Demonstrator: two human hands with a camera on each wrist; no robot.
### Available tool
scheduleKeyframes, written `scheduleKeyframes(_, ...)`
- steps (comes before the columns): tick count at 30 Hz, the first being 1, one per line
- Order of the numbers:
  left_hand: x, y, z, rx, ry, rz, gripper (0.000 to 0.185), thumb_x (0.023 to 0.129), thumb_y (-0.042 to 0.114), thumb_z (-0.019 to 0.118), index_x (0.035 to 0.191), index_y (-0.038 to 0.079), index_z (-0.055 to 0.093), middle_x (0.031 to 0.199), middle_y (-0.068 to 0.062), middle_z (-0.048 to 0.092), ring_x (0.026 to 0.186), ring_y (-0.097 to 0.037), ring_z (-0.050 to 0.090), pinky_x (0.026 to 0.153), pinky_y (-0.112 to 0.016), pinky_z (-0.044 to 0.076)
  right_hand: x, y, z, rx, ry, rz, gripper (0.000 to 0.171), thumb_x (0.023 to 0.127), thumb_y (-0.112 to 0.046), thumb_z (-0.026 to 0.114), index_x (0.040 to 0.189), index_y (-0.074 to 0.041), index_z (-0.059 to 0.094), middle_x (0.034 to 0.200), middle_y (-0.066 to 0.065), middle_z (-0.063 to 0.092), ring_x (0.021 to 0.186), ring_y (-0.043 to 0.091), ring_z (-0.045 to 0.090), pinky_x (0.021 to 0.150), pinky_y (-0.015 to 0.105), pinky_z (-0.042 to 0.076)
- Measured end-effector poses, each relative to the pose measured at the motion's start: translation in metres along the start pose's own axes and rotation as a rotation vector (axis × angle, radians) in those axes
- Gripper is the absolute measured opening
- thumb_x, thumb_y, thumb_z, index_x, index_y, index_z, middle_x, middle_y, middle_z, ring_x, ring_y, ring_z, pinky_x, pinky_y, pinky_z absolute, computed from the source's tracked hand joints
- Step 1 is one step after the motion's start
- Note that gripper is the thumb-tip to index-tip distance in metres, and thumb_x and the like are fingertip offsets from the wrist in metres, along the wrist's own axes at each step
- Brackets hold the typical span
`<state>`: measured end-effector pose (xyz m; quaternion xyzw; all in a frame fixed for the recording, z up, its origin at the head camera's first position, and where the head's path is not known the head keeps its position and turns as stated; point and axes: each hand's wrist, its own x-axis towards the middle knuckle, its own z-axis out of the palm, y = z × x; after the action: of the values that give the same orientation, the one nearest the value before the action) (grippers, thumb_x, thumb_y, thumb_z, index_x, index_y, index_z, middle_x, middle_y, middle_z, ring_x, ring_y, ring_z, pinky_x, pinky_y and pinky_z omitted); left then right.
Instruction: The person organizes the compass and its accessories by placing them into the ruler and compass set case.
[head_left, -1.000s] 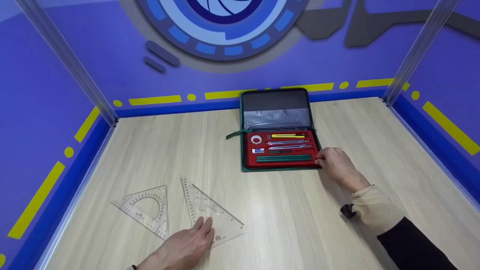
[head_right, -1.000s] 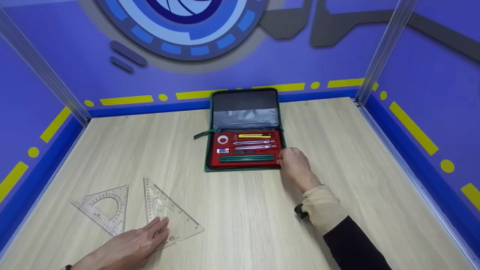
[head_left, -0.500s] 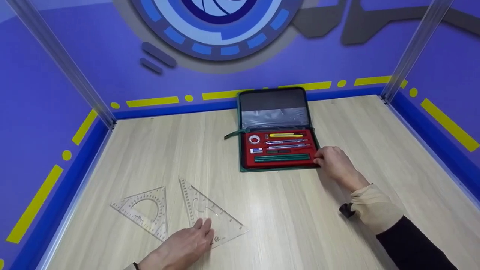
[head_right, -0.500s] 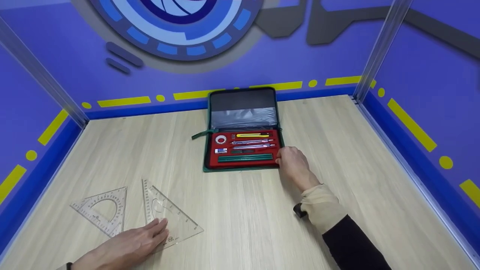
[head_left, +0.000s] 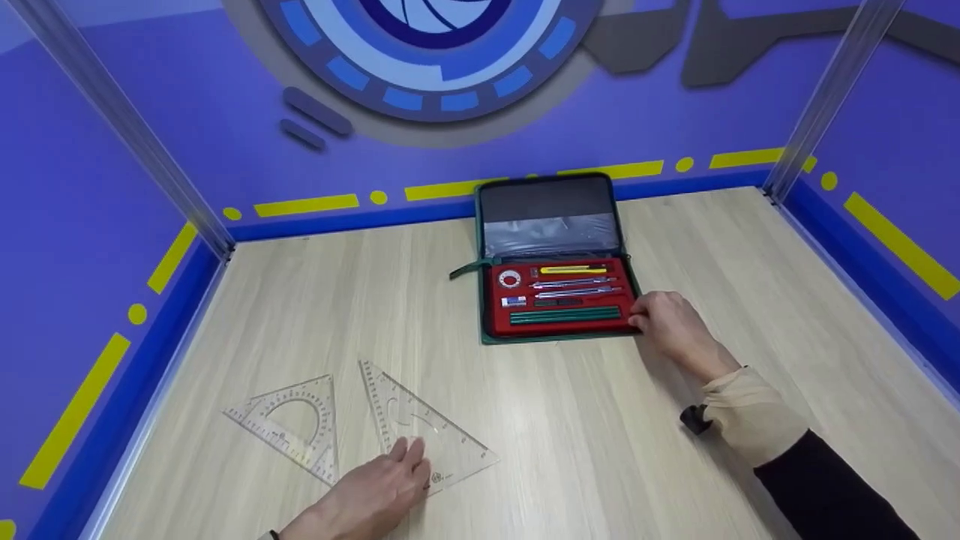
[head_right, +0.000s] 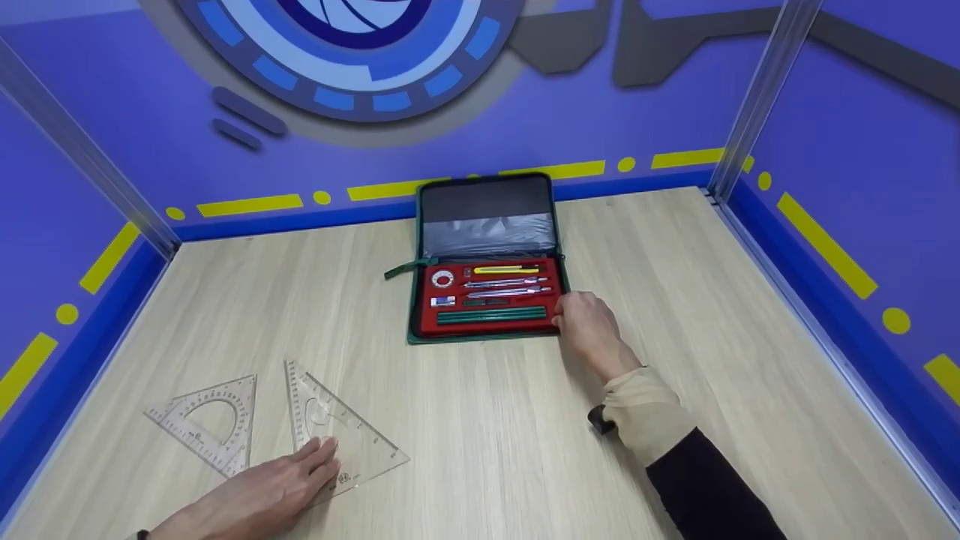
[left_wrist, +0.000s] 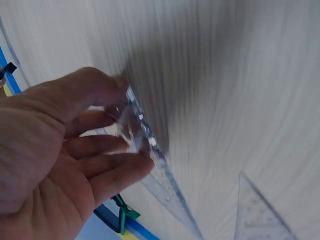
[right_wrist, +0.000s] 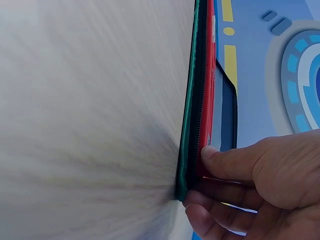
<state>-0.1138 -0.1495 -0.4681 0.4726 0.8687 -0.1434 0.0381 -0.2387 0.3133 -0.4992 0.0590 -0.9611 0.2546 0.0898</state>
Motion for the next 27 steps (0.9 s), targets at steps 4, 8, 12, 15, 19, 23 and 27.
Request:
scheduleKeyframes(4,-0.002,0.004,0.005,-0.030,-0.016,-0.026,0.038,0.099,0.015,0.063,0.130,-0.007,0.059,0.134,-0.027,0.058,0.122,-0.041,0.061,0.086,-0.032,0.058,0.000,0.000,0.000,0.001,0.000,-0.001,0.007,0.090,0.003,0.073,0.084,0.000,0.076,0.086,0.014,0.073,0.085,0.034,0.069,0.079,0.054,0.054)
scheduleKeyframes(8,-0.004,0.007,0.010,0.025,-0.044,-0.044,0.072,0.099,0.055,0.057,0.134,-0.007,0.056,0.138,-0.029,0.057,0.126,-0.042,0.059,0.095,-0.032,0.055,0.001,0.001,0.000,0.003,0.004,-0.011,0.007,0.089,0.003,0.073,0.084,0.000,0.076,0.086,0.014,0.073,0.085,0.035,0.069,0.080,0.054,0.053)
scheduleKeyframes(12,-0.004,0.010,0.012,0.031,-0.067,-0.080,0.084,0.097,0.066,0.053,0.138,-0.007,0.055,0.142,-0.029,0.054,0.129,-0.043,0.056,0.098,-0.035,0.054,0.001,0.001,0.000,0.001,-0.002,-0.006,0.007,0.089,0.003,0.072,0.084,0.000,0.076,0.086,0.014,0.073,0.085,0.035,0.068,0.080,0.054,0.053)
scheduleKeyframes(15,-0.003,0.012,0.012,0.060,-0.060,-0.082,0.081,0.097,0.064,0.054,0.142,-0.004,0.053,0.142,-0.028,0.055,0.129,-0.041,0.057,0.095,-0.035,0.055,0.001,0.001,0.000,0.001,-0.020,0.003,0.006,0.090,0.003,0.072,0.085,0.001,0.076,0.086,0.014,0.073,0.084,0.034,0.067,0.081,0.054,0.053)
scheduleKeyframes(19,-0.004,0.014,0.013,0.145,-0.006,-0.063,0.097,0.091,0.082,0.044,0.146,0.001,0.048,0.141,-0.025,0.056,0.127,-0.039,0.059,0.093,-0.036,0.056,0.003,-0.001,-0.002,0.006,-0.046,0.022,0.007,0.090,0.002,0.072,0.085,0.000,0.076,0.087,0.014,0.072,0.084,0.032,0.066,0.081,0.053,0.053)
scheduleKeyframes(23,-0.005,0.015,0.017,0.228,0.012,-0.042,0.107,0.085,0.092,0.028,0.149,0.008,0.045,0.144,-0.022,0.054,0.130,-0.037,0.057,0.094,-0.037,0.055,0.004,-0.002,-0.003,0.005,-0.057,0.025,0.007,0.090,0.002,0.073,0.084,0.000,0.076,0.086,0.013,0.072,0.082,0.031,0.065,0.080,0.052,0.053)
scheduleKeyframes(27,-0.005,0.017,0.019,0.237,-0.016,-0.028,0.110,0.085,0.093,0.019,0.155,0.012,0.043,0.149,-0.020,0.051,0.135,-0.036,0.053,0.093,-0.036,0.055,0.005,-0.003,-0.004,-0.014,-0.050,0.023,0.006,0.089,0.001,0.074,0.083,0.000,0.076,0.085,0.012,0.072,0.080,0.030,0.065,0.077,0.052,0.053)
